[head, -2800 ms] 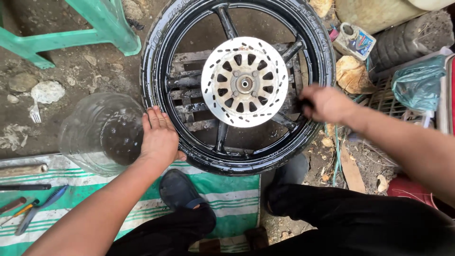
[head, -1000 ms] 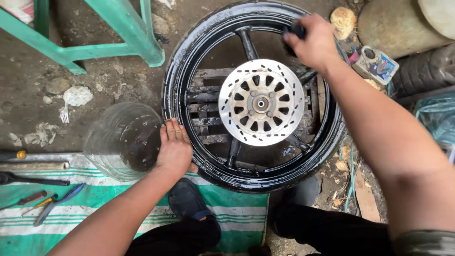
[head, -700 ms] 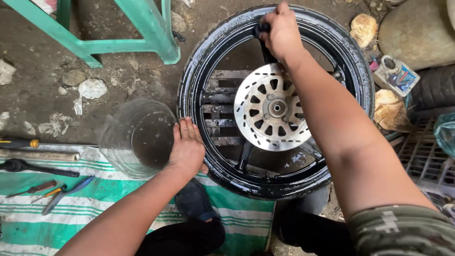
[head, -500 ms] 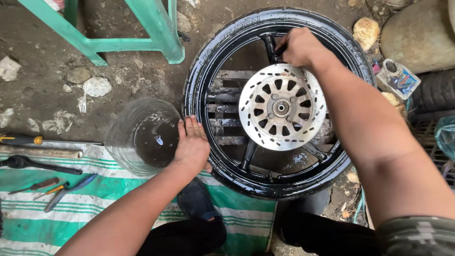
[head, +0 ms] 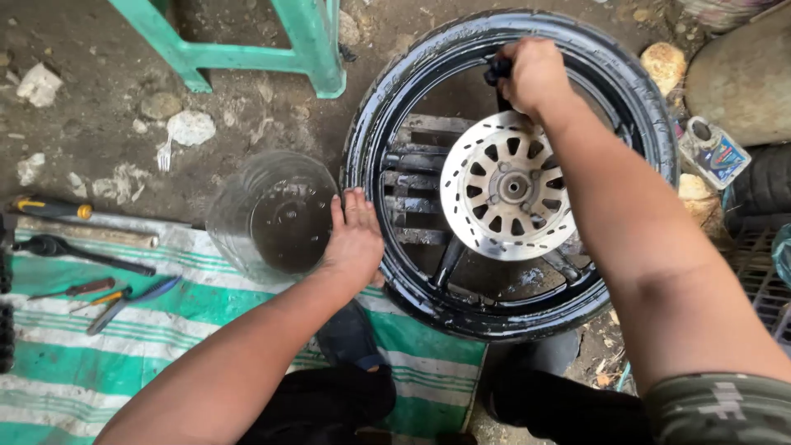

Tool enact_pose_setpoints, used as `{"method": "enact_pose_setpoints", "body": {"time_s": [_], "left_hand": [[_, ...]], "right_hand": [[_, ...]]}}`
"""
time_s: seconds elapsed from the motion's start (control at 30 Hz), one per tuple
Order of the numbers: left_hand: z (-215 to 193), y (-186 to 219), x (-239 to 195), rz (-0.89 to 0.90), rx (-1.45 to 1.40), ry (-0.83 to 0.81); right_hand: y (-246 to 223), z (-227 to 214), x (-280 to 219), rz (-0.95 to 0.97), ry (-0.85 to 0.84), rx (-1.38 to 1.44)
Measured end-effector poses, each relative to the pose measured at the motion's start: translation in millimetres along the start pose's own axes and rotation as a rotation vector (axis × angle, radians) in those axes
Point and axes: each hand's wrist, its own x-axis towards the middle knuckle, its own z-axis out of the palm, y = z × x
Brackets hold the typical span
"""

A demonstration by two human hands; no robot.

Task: The person cleans a motorcycle wheel by wiping the rim and spokes with a dark cloth. They repeatedly dip the cloth into a plastic container of water to wet it and continue wiping the wheel's surface.

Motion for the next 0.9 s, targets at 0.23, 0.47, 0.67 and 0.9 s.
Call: {"method": "enact_pose_setpoints", "body": {"time_s": [0.23,0.47,0.67,0.9], "left_hand": [[10,4,4,0.006,0.017,0.096],[-8,-1,-11,0.001,-0.076,0.218],[-7,1,-11,0.042,-0.203,0.189],[-12,0,-8,0.027,-0.21,0.132]], "right_hand": [[-76,-107,-73,0.078,-0.202,0.134],[-169,-78,-98,-0.407,-0.25,0.534],[-170,-24,-92,-0.523,-0.032,0.649],[-168,-10,-87,-0.552,0.053,0.899]]}}
